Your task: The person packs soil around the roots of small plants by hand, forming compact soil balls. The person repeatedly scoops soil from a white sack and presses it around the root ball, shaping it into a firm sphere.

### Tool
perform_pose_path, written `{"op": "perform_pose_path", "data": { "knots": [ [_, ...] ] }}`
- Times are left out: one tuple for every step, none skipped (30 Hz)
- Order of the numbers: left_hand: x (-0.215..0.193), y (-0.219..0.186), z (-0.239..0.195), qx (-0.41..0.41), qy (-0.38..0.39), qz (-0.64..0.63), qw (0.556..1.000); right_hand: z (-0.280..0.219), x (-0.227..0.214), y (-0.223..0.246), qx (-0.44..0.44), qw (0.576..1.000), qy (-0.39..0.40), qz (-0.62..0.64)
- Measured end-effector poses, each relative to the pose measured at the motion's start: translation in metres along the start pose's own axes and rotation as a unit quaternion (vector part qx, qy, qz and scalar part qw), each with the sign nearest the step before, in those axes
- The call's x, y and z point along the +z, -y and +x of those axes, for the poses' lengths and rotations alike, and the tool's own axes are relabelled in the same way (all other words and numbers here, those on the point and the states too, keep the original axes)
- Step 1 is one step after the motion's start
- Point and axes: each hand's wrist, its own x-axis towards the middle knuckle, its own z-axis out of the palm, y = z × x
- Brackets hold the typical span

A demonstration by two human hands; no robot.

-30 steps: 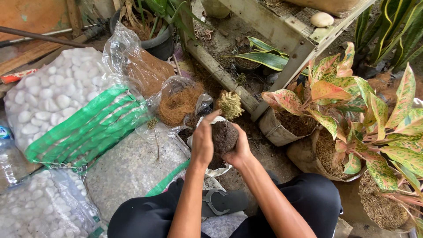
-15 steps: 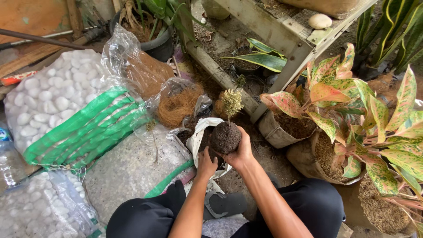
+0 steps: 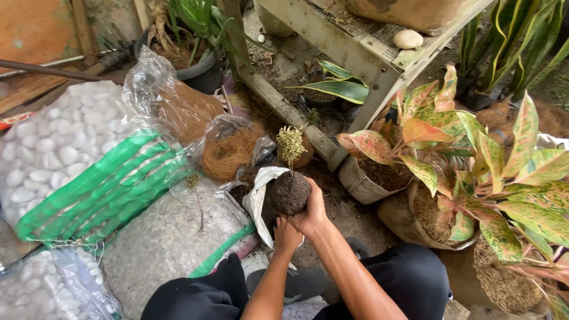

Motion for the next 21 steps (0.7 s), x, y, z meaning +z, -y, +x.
{"op": "perform_pose_path", "data": {
  "knots": [
    [-0.001, 0.003, -0.001, 0.005, -0.01, -0.025, 1.0, -0.001, -0.001, 0.0, 0.003, 1.0, -0.016, -0.012],
    [-0.004, 0.008, 0.001, 0.0, -0.008, -0.049, 0.999, 0.0, 0.001, 0.001, 0.008, 0.999, -0.029, -0.025],
    [-0.006, 0.012, 0.005, -0.005, -0.005, -0.073, 0.997, 0.001, 0.003, 0.0, 0.013, 0.998, -0.042, -0.037],
    [-0.008, 0.015, 0.012, -0.007, -0.004, -0.097, 0.995, 0.001, 0.006, 0.0, 0.009, 0.998, -0.041, -0.042],
    [-0.009, 0.019, 0.019, -0.009, -0.003, -0.121, 0.993, 0.001, 0.009, -0.001, 0.006, 0.998, -0.04, -0.047],
    [-0.005, 0.024, 0.023, -0.012, 0.003, -0.145, 0.989, -0.001, 0.008, -0.002, 0.003, 0.998, -0.042, -0.05],
    [0.0, 0.029, 0.027, -0.015, 0.008, -0.169, 0.985, -0.002, 0.008, -0.002, 0.006, 0.998, -0.045, -0.046],
    [0.004, 0.036, 0.031, 0.003, -0.008, -0.2, 0.98, -0.002, 0.008, -0.003, 0.009, 0.998, -0.046, -0.042],
    [0.008, 0.043, 0.035, 0.021, -0.024, -0.231, 0.972, -0.002, 0.008, -0.004, 0.011, 0.998, -0.048, -0.038],
    [0.01, 0.047, 0.042, 0.041, -0.042, -0.263, 0.963, -0.002, 0.009, -0.003, 0.013, 0.998, -0.047, -0.042],
    [0.012, 0.052, 0.048, -0.038, -0.013, -0.357, 0.933, -0.002, 0.008, -0.003, 0.014, 0.998, -0.046, -0.047],
    [0.012, 0.056, 0.053, -0.116, 0.017, -0.445, 0.888, -0.001, 0.008, -0.002, 0.015, 0.997, -0.045, -0.052],
    [0.012, 0.06, 0.058, -0.191, 0.048, -0.525, 0.828, -0.001, 0.007, -0.001, 0.017, 0.997, -0.054, -0.058],
    [0.011, 0.064, 0.06, -0.212, 0.066, -0.616, 0.756, 0.0, 0.005, -0.001, 0.019, 0.996, -0.062, -0.063],
    [0.008, 0.067, 0.063, -0.231, 0.082, -0.697, 0.674, 0.0, 0.003, 0.0, 0.021, 0.995, -0.071, -0.067],
    [0.005, 0.07, 0.065, -0.247, 0.096, -0.769, 0.582, 0.001, 0.002, 0.001, 0.016, 0.997, -0.057, -0.056],
    [0.003, 0.07, 0.066, -0.223, 0.105, -0.774, 0.583, 0.002, 0.0, 0.003, 0.011, 0.998, -0.043, -0.045],
    [0.003, 0.072, 0.064, -0.201, 0.113, -0.78, 0.582, 0.002, -0.002, 0.002, 0.008, 0.999, -0.03, -0.034],
    [0.002, 0.073, 0.063, -0.178, 0.12, -0.784, 0.582, 0.001, -0.005, 0.003, 0.008, 0.999, -0.031, -0.039],
    [0.0, 0.073, 0.063, -0.179, 0.124, -0.79, 0.573, 0.001, -0.005, 0.004, 0.008, 0.998, -0.031, -0.045],
    [-0.002, 0.072, 0.063, -0.179, 0.128, -0.796, 0.564, 0.001, -0.006, 0.005, 0.007, 0.998, -0.031, -0.051]
  ]
}}
